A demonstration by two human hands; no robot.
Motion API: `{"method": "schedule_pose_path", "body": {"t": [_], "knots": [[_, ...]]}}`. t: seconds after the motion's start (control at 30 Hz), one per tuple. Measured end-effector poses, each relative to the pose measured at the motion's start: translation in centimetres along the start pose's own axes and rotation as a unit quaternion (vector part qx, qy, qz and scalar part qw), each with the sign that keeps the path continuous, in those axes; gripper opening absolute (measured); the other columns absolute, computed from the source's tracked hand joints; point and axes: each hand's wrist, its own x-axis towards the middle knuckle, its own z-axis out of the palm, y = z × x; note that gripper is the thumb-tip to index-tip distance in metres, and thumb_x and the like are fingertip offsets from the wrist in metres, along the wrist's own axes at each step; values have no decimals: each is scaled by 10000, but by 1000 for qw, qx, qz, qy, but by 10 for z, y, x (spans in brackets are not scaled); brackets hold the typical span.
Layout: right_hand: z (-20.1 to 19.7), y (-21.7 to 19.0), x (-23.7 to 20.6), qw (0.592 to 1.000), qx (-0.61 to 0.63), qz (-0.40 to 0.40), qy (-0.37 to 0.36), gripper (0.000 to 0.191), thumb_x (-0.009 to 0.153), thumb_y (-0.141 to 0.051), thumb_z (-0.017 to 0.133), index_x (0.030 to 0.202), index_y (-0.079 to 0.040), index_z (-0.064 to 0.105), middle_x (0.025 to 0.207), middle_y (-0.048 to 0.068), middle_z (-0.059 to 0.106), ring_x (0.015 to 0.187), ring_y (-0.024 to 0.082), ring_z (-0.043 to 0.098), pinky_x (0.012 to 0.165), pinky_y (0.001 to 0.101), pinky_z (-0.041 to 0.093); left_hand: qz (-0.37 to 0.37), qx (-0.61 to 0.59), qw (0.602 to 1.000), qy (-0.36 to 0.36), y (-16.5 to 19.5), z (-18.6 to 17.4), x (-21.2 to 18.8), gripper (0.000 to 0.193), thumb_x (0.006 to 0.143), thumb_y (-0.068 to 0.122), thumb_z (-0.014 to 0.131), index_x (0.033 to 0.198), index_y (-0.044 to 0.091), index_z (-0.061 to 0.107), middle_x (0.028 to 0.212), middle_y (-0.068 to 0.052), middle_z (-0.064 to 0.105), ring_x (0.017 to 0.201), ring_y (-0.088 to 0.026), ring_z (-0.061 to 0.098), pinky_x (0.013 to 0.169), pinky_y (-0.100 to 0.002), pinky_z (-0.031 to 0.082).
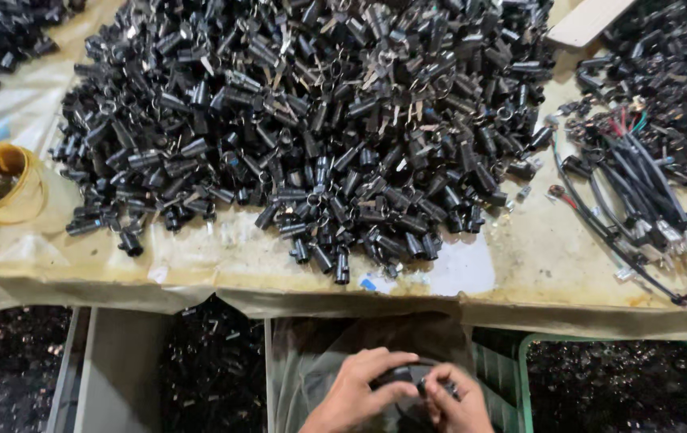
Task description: The person repeatedly picks up small black cylindrical objects from a large pile on a table, briefly handles them with both hands, and places them into a bin below. The task continues with the same repetitive motion throughout the clip.
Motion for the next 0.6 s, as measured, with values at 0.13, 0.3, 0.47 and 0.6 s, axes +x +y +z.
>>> {"method": "schedule_pose_path", "body": {"t": [0.13, 0.3, 0.47, 0.6], "knots": [[2, -8, 4, 955, -283, -41, 79, 152, 848, -129, 831, 883, -11, 742, 684, 18, 660, 562, 64, 534, 492, 236, 418, -67, -73, 995, -27, 3, 9, -20, 609, 867, 76, 811, 1439, 58, 602, 903, -159, 606, 803, -335, 607, 720, -387, 498], [11, -23, 8, 918, -365, 142, -68, 229, 840, -131, 752, 1062, -96, 795, 755, -14, 777, 573, 69, 616, 540, 238, 512, -4, -60, 998, 4, 5, 2, -34, 676, 907, -3, 719, 1545, 34, 501, 1082, -194, 650, 970, -373, 668, 838, -427, 543], [20, -34, 12, 880, -449, -141, -71, 141, 813, -94, 770, 933, -20, 765, 773, 14, 743, 644, 77, 668, 570, 238, 526, -37, -17, 998, 42, 9, 0, -42, 644, 915, 12, 722, 1522, 27, 509, 1063, -181, 660, 987, -372, 682, 821, -399, 564], [25, -35, 13, 919, -376, 4, -117, 97, 831, -76, 764, 881, -5, 809, 693, 62, 753, 538, 123, 674, 496, 264, 526, -72, -67, 995, 15, 6, 4, -45, 533, 918, 114, 766, 1408, 13, 582, 1041, -171, 690, 917, -358, 700, 786, -399, 557]]}}
